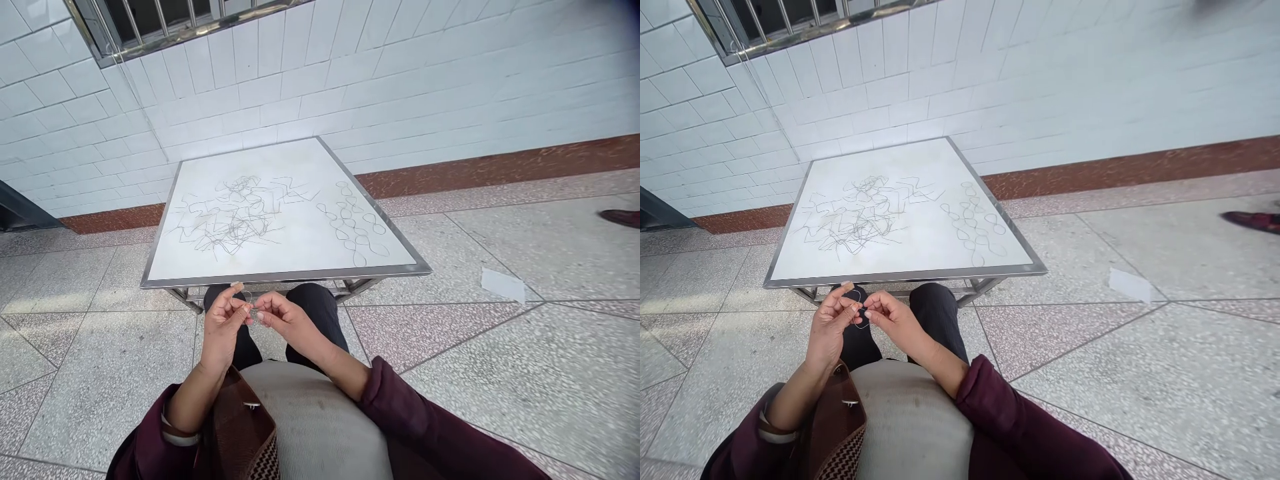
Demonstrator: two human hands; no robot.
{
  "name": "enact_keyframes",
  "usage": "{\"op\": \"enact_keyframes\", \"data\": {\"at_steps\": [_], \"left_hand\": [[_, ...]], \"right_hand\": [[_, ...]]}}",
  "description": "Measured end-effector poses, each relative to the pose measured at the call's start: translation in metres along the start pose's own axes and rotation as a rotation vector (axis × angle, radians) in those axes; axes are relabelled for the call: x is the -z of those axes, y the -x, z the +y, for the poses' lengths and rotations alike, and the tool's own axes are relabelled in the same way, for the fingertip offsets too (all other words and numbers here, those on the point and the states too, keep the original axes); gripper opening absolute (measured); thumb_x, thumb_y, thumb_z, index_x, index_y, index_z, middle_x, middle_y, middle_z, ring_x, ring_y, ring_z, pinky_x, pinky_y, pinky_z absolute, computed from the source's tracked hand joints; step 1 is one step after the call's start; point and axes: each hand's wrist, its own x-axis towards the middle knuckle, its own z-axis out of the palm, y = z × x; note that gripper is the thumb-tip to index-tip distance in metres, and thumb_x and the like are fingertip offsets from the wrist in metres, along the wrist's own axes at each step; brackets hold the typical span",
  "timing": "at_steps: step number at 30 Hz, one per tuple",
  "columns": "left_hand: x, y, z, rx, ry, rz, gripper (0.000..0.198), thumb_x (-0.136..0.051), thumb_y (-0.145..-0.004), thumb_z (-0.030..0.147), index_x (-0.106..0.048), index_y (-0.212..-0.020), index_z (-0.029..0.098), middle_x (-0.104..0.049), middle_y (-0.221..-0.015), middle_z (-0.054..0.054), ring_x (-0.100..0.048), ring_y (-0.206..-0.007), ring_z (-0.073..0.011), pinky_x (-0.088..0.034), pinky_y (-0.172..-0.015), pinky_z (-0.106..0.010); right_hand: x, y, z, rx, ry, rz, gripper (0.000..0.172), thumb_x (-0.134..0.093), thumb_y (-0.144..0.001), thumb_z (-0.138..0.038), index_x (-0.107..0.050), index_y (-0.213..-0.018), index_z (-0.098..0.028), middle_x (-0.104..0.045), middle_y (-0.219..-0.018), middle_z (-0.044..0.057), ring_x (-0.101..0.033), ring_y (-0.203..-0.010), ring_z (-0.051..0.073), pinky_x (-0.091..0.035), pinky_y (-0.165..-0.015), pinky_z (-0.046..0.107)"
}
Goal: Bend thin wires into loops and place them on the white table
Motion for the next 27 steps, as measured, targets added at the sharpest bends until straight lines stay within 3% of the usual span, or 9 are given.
{"op": "enact_keyframes", "data": {"at_steps": [10,15,21,24,27], "left_hand": [[0.000,0.002,0.004,0.064,0.039,0.004,0.043,-0.070,-0.085,0.041,-0.065,-0.122,0.019,-0.074,-0.100,-0.009,-0.066,-0.084,-0.0155,-0.053,-0.080,-0.030],[0.000,-0.001,0.003,0.063,0.052,0.070,0.045,-0.078,-0.077,0.034,-0.067,-0.118,0.019,-0.074,-0.095,-0.007,-0.065,-0.077,-0.0141,-0.053,-0.076,-0.029],[0.004,-0.004,-0.006,0.081,0.021,0.060,0.048,-0.080,-0.074,0.033,-0.066,-0.118,0.019,-0.073,-0.093,-0.005,-0.065,-0.079,-0.0141,-0.052,-0.078,-0.029],[0.012,-0.010,-0.011,0.111,-0.042,0.074,0.054,-0.079,-0.076,0.040,-0.063,-0.124,0.021,-0.072,-0.106,-0.008,-0.066,-0.095,-0.0184,-0.053,-0.080,-0.030],[0.021,-0.016,-0.015,0.190,-0.126,0.029,0.060,-0.080,-0.073,0.046,-0.064,-0.124,0.020,-0.073,-0.108,-0.011,-0.067,-0.095,-0.0205,-0.054,-0.079,-0.031]], "right_hand": [[0.003,0.000,0.002,0.042,0.041,0.100,0.021,-0.065,-0.087,-0.042,-0.061,-0.091,-0.022,-0.056,-0.074,-0.002,-0.053,-0.069,0.014,-0.046,-0.066,0.028],[0.004,-0.001,0.005,0.061,0.087,0.128,0.020,-0.065,-0.087,-0.042,-0.062,-0.089,-0.022,-0.058,-0.077,-0.001,-0.055,-0.071,0.015,-0.047,-0.067,0.029],[0.001,-0.007,0.013,0.101,0.164,0.160,0.015,-0.064,-0.086,-0.037,-0.064,-0.088,-0.022,-0.063,-0.080,0.001,-0.058,-0.073,0.016,-0.049,-0.070,0.030],[0.014,-0.015,0.016,0.141,0.208,0.244,0.013,-0.062,-0.086,-0.034,-0.064,-0.087,-0.022,-0.063,-0.079,0.001,-0.058,-0.073,0.016,-0.048,-0.069,0.029],[0.049,-0.027,0.017,0.137,0.313,0.411,0.015,-0.060,-0.085,-0.036,-0.064,-0.087,-0.022,-0.063,-0.078,0.000,-0.059,-0.072,0.016,-0.048,-0.069,0.029]]}}
